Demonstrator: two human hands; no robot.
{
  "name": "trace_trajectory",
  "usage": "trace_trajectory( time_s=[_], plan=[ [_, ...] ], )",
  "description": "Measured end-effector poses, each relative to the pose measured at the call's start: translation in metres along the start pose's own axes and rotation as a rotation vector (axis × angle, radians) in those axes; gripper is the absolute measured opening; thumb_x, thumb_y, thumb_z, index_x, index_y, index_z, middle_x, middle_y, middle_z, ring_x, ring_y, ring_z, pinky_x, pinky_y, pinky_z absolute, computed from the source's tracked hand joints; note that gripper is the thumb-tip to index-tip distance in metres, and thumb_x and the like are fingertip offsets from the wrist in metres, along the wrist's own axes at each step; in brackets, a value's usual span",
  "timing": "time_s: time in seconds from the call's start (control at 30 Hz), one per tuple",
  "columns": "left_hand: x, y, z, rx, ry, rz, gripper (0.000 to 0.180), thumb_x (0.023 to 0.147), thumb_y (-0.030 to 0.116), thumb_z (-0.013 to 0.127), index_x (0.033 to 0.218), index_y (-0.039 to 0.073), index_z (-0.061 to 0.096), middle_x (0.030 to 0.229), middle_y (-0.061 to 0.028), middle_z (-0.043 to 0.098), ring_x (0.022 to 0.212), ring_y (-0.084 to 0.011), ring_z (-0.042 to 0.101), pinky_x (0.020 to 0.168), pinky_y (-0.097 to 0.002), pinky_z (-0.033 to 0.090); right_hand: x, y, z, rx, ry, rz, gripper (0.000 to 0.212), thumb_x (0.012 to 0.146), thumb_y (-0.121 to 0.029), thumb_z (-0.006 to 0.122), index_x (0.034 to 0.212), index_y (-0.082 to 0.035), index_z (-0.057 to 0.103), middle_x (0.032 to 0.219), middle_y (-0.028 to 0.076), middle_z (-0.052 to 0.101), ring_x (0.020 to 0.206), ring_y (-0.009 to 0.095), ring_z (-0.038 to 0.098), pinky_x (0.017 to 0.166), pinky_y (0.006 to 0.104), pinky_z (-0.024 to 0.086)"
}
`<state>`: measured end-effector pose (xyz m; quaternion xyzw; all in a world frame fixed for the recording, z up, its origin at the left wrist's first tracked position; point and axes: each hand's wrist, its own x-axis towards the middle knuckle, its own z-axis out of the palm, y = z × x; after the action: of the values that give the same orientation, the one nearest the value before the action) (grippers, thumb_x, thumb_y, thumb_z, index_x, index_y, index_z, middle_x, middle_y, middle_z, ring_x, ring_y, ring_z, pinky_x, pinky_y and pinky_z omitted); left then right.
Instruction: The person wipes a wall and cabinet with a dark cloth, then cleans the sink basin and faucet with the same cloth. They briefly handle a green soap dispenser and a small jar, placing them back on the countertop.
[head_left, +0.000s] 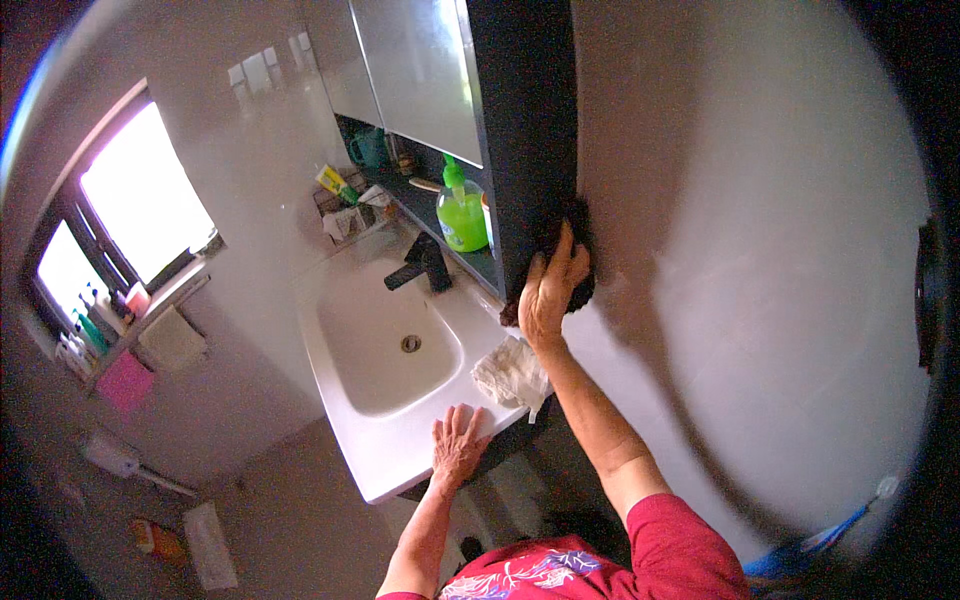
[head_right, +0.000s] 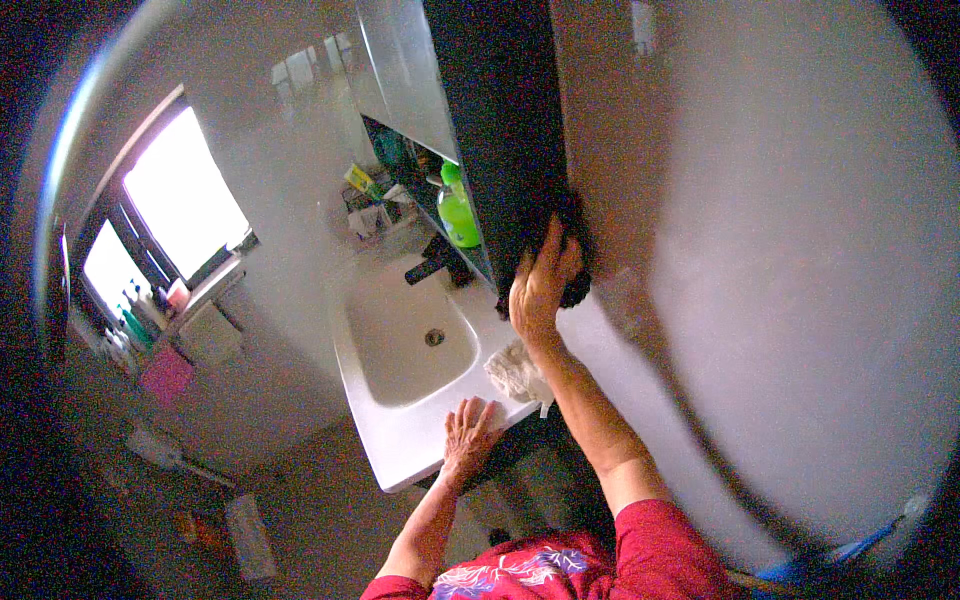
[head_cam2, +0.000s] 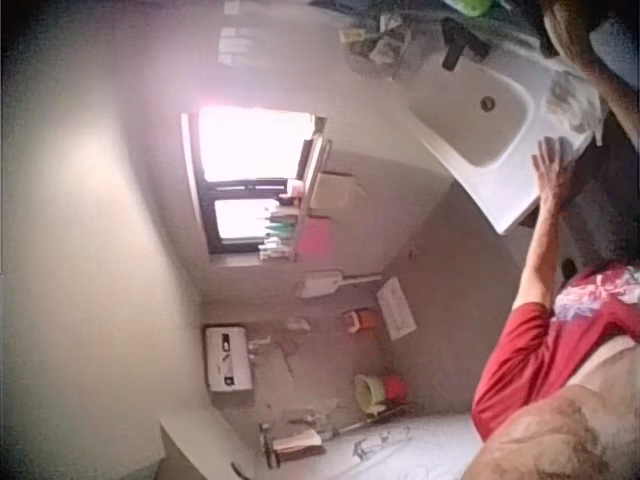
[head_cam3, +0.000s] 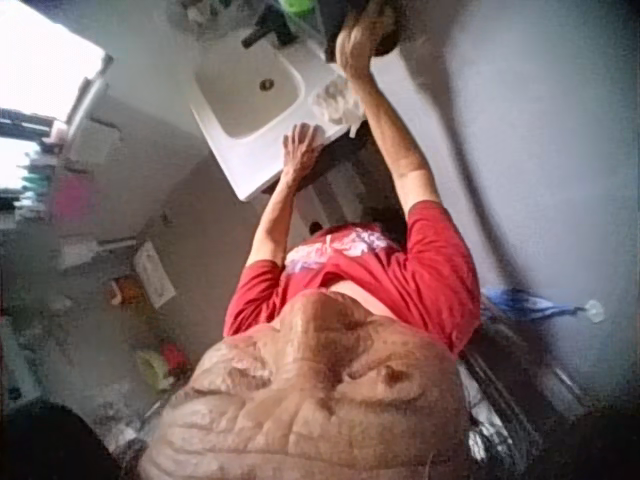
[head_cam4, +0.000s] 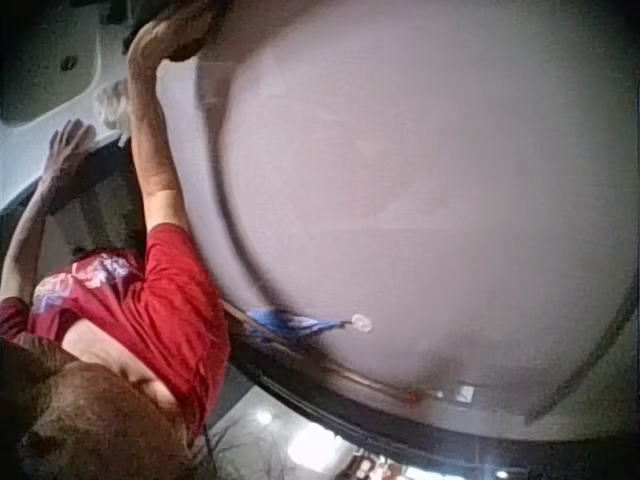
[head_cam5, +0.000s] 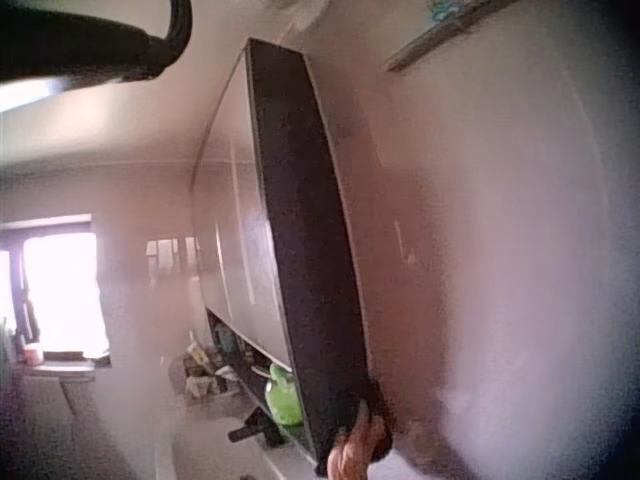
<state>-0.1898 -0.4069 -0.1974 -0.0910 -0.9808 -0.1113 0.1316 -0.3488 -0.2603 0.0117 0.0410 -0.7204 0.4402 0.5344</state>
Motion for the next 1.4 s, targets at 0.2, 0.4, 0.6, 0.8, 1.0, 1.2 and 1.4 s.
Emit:
trace_trajectory(
  time_s=[0.2, 0.4, 0.6, 0.8, 1.0, 1.2, 1.4],
  plan=[
    [0.001, -0.004, 0.004, -0.033, -0.086, -0.042, 0.059, 0.084, 0.037, 0.056, 0.135, 0.021, 0.034, 0.14, -0.0141, 0.027, 0.131, -0.0344, 0.022, 0.104, -0.054, 0.018, -0.067, -0.007, -0.028, -0.121, -0.252, -0.462, 0.05, 0.081, -0.003, 0.055, 0.128, 0.006, 0.041, 0.109, 0.027, 0.043, 0.095, 0.038, 0.044, 0.087, 0.0448, 0.035],
    [0.002, -0.005, 0.003, -0.042, -0.029, -0.007, 0.058, 0.083, 0.038, 0.057, 0.134, 0.021, 0.036, 0.139, -0.0146, 0.029, 0.129, -0.0346, 0.025, 0.102, -0.0524, 0.021, -0.022, -0.043, -0.039, -0.94, -0.392, -1.444, 0.048, 0.079, -0.014, 0.05, 0.122, 0.006, 0.049, 0.123, 0.019, 0.051, 0.104, 0.024, 0.053, 0.098, 0.0288, 0.035],
    [0.002, -0.003, 0.001, -0.039, -0.037, -0.043, 0.061, 0.08, 0.036, 0.061, 0.134, 0.023, 0.035, 0.139, -0.0125, 0.029, 0.13, -0.0333, 0.026, 0.104, -0.0524, 0.021, -0.007, -0.052, -0.022, -1.089, -0.508, -1.369, 0.037, 0.077, -0.02, 0.051, 0.104, 0.004, 0.061, 0.098, 0.015, 0.06, 0.094, 0.025, 0.054, 0.086, 0.0378, 0.04],
    [0.0, -0.001, -0.001, -0.054, -0.029, -0.037, 0.063, 0.08, 0.036, 0.062, 0.135, 0.022, 0.034, 0.138, -0.0126, 0.03, 0.13, -0.0337, 0.026, 0.103, -0.0534, 0.022, -0.01, -0.011, -0.032, -0.531, -0.602, -1.676, 0.03, 0.074, -0.019, 0.054, 0.094, 0.003, 0.061, 0.089, 0.013, 0.06, 0.087, 0.026, 0.055, 0.081, 0.0351, 0.045],
    [0.004, -0.01, 0.003, -0.317, 0.049, -0.162, 0.062, 0.083, 0.032, 0.057, 0.135, 0.011, 0.032, 0.135, -0.0153, 0.033, 0.128, -0.0353, 0.026, 0.105, -0.0494, 0.021, -0.121, 0.033, -0.022, 0.03, -0.877, -0.467, 0.018, 0.077, -0.011, 0.054, 0.094, -0.006, 0.057, 0.087, 0.013, 0.054, 0.085, 0.031, 0.054, 0.077, 0.0386, 0.046],
    [-0.012, -0.041, 0.004, -0.612, 0.548, -0.536, 0.044, 0.09, 0.027, 0.051, 0.123, 0.0, 0.044, 0.122, -0.0167, 0.045, 0.114, -0.0292, 0.04, 0.101, -0.0399, 0.027, -0.246, 0.011, -0.011, 0.066, -0.924, -0.114, 0.029, 0.079, -0.012, 0.056, 0.108, -0.006, 0.053, 0.1, 0.012, 0.052, 0.094, 0.029, 0.054, 0.083, 0.039, 0.047],
    [-0.049, -0.061, -0.019, -0.346, 0.305, -0.463, 0.027, 0.084, 0.017, 0.06, 0.106, 0.005, 0.054, 0.106, -0.0137, 0.056, 0.103, -0.031, 0.049, 0.092, -0.0416, 0.035, -0.244, 0.043, 0.01, 0.029, -1.086, -0.333, 0.025, 0.082, -0.019, 0.054, 0.103, -0.008, 0.05, 0.096, 0.011, 0.05, 0.088, 0.029, 0.056, 0.07, 0.0378, 0.052]
  ],
)
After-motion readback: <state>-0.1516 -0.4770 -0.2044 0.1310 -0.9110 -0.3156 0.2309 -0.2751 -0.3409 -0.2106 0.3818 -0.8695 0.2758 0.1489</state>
